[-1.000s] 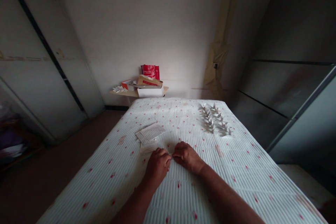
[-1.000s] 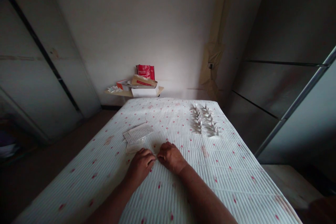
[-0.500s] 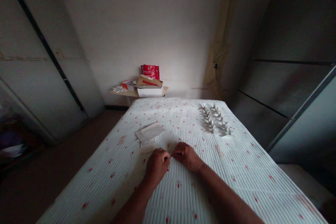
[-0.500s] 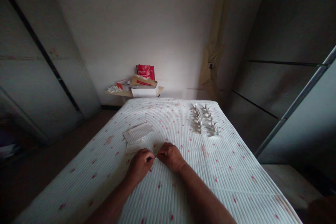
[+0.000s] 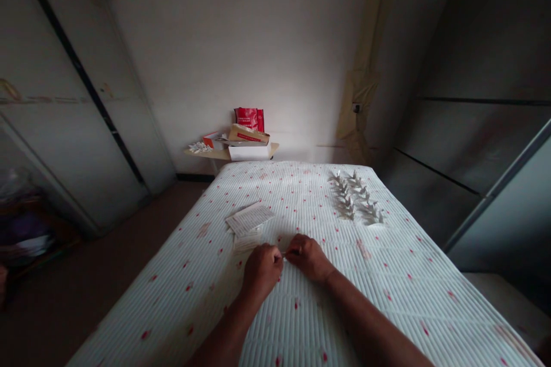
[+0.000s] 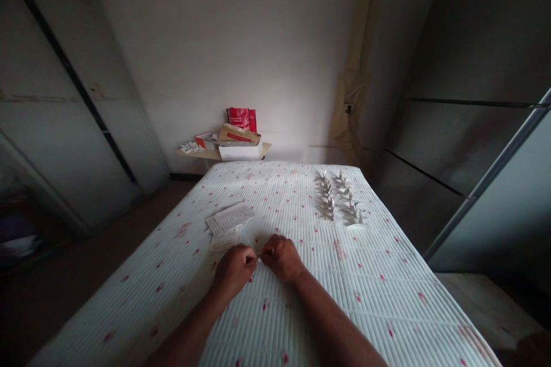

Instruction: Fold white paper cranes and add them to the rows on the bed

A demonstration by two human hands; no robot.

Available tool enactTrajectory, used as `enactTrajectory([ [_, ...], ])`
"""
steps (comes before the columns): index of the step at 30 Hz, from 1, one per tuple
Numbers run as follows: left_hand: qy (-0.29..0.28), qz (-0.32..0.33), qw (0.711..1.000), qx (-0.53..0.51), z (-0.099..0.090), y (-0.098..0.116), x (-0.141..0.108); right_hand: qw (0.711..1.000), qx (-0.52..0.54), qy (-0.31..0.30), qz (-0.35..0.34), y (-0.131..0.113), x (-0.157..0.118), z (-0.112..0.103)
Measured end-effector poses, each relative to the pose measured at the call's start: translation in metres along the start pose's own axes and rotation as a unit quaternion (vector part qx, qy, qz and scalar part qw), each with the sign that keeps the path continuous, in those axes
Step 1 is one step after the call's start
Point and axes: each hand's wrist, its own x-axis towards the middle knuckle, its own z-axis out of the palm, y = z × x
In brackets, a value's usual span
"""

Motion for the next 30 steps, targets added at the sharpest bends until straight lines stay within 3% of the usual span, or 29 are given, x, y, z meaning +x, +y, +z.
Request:
enactTrajectory([
  [5, 0.001, -0.008, 1.000, 0.010, 0.0004, 0.0000, -0.0014, 0.998, -0.043, -0.006, 0.045, -0.0075, 0.0020, -0.0016],
  [12, -0.016, -0.018, 0.999, 0.029, -0.0033, 0.0040, -0.0001, 0.997, -0.022, -0.005, 0.077, -0.0096, 0.0015, -0.0016],
  [30, -0.014, -0.026, 0.999, 0.014, -0.0016, 0.0025, 0.0002, 0.993, -0.047, 0.020, 0.104, -0.0078, 0.0034, 0.0055],
])
